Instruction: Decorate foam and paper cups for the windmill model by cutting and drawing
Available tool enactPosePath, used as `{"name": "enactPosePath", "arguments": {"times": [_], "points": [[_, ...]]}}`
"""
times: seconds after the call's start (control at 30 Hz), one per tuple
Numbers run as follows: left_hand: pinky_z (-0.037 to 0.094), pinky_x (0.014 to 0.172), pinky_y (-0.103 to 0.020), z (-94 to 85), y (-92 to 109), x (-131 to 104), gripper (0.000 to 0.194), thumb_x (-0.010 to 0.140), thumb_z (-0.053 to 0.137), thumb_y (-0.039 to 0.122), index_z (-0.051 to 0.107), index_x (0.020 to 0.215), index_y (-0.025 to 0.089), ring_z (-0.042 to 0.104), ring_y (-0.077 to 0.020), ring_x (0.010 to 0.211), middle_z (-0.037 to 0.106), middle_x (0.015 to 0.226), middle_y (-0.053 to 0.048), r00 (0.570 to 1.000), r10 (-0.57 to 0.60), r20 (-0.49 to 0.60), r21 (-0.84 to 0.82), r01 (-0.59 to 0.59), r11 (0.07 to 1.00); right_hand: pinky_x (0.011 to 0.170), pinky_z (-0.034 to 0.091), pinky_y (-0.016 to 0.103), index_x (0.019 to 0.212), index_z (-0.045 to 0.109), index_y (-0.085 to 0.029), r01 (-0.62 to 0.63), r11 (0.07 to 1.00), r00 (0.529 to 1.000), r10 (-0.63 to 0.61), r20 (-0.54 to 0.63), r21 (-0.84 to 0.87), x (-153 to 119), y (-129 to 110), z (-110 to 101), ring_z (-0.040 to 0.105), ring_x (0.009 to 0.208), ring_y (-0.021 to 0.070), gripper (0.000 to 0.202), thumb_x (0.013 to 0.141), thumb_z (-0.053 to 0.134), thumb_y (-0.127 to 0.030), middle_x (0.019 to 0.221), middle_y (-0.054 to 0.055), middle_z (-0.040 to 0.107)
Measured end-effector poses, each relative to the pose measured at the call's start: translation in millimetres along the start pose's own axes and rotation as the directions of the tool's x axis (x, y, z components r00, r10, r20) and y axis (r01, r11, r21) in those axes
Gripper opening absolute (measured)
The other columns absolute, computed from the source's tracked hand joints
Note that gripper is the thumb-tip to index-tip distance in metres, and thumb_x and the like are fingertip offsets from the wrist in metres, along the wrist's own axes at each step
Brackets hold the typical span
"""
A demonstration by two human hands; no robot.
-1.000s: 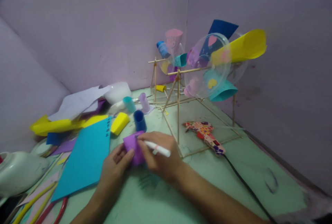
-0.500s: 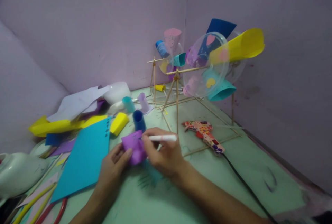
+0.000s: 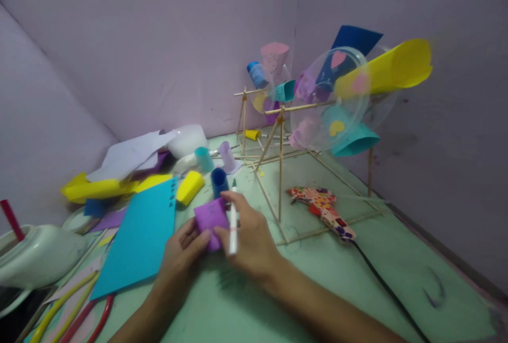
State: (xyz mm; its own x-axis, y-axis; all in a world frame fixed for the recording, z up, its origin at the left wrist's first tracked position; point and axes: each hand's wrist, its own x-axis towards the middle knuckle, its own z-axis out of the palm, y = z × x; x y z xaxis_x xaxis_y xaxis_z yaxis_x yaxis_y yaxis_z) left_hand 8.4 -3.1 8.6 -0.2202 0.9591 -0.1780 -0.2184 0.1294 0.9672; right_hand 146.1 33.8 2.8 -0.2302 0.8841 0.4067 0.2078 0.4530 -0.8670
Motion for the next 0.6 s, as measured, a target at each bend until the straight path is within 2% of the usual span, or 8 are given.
{"name": "enactPosePath", "arguments": {"times": [0.13,0.2,0.3,0.37,0.43,0.6], "points": [[0.051,0.087,-0.039,0.8,0,-2,0.063,0.059,0.078,0.035,0.060,0.114,0.011,0.065,-0.0313,0.101,0.072,0.105,-0.015,0.999,0.013,0.035,-0.019,-0.012,1.000,0.077,0.058,0.037,0.122,0.051,-0.022,0.026,1.000,0.999,-0.026,-0.027,0.015,2,4,-3,0.066,0.099,0.0242,0.047,0.077,0.062,-0.016,0.117,0.011,0.064],[0.052,0.086,-0.038,0.2,0,-1,0.063,0.059,0.078,0.035,0.060,0.114,0.011,0.065,-0.0311,0.100,0.072,0.105,-0.015,1.000,0.007,0.018,-0.005,-0.007,1.000,0.076,0.057,0.036,0.120,0.054,-0.023,0.072,0.997,0.991,-0.067,-0.119,0.041,3,3,-8,0.067,0.095,0.0223,0.036,0.084,0.057,-0.020,0.110,0.010,0.067],[0.052,0.084,-0.037,-1.4,-1,0,0.065,0.057,0.079,0.034,0.059,0.114,0.011,0.066,-0.0311,0.099,0.072,0.106,-0.015,1.000,-0.026,-0.010,-0.002,0.026,1.000,0.066,0.057,0.031,0.108,0.063,-0.022,0.147,0.981,0.950,-0.104,-0.296,0.127,4,-1,-16,0.067,0.071,0.0168,0.022,0.089,0.051,-0.024,0.080,0.004,0.070],[0.052,0.084,-0.037,-2.8,-2,2,0.065,0.058,0.079,0.033,0.058,0.115,0.011,0.066,-0.0310,0.099,0.072,0.106,-0.015,0.999,-0.039,-0.009,-0.011,0.039,0.999,0.057,0.054,0.027,0.092,0.068,-0.020,0.194,0.971,0.931,-0.136,-0.340,0.142,4,-5,-18,0.063,0.059,0.0142,0.016,0.088,0.053,-0.023,0.064,0.001,0.065],[0.052,0.085,-0.036,-4.3,-3,3,0.063,0.060,0.078,0.032,0.058,0.115,0.011,0.066,-0.0305,0.099,0.072,0.106,-0.015,0.999,-0.031,0.011,-0.012,0.031,0.999,0.051,0.052,0.024,0.082,0.069,-0.018,0.234,0.966,0.929,-0.190,-0.317,0.108,3,-8,-17,0.061,0.054,0.0126,0.015,0.086,0.055,-0.021,0.063,0.001,0.064],[0.053,0.082,-0.032,-6.6,-2,5,0.059,0.063,0.078,0.032,0.060,0.115,0.011,0.067,-0.0279,0.098,0.072,0.106,-0.014,0.999,-0.007,0.047,0.039,0.005,0.999,0.047,0.050,0.022,0.080,0.067,-0.017,0.287,0.958,0.944,-0.284,-0.166,-0.004,2,-12,-12,0.062,0.053,0.0126,0.014,0.084,0.054,-0.016,0.065,0.003,0.067]]}}
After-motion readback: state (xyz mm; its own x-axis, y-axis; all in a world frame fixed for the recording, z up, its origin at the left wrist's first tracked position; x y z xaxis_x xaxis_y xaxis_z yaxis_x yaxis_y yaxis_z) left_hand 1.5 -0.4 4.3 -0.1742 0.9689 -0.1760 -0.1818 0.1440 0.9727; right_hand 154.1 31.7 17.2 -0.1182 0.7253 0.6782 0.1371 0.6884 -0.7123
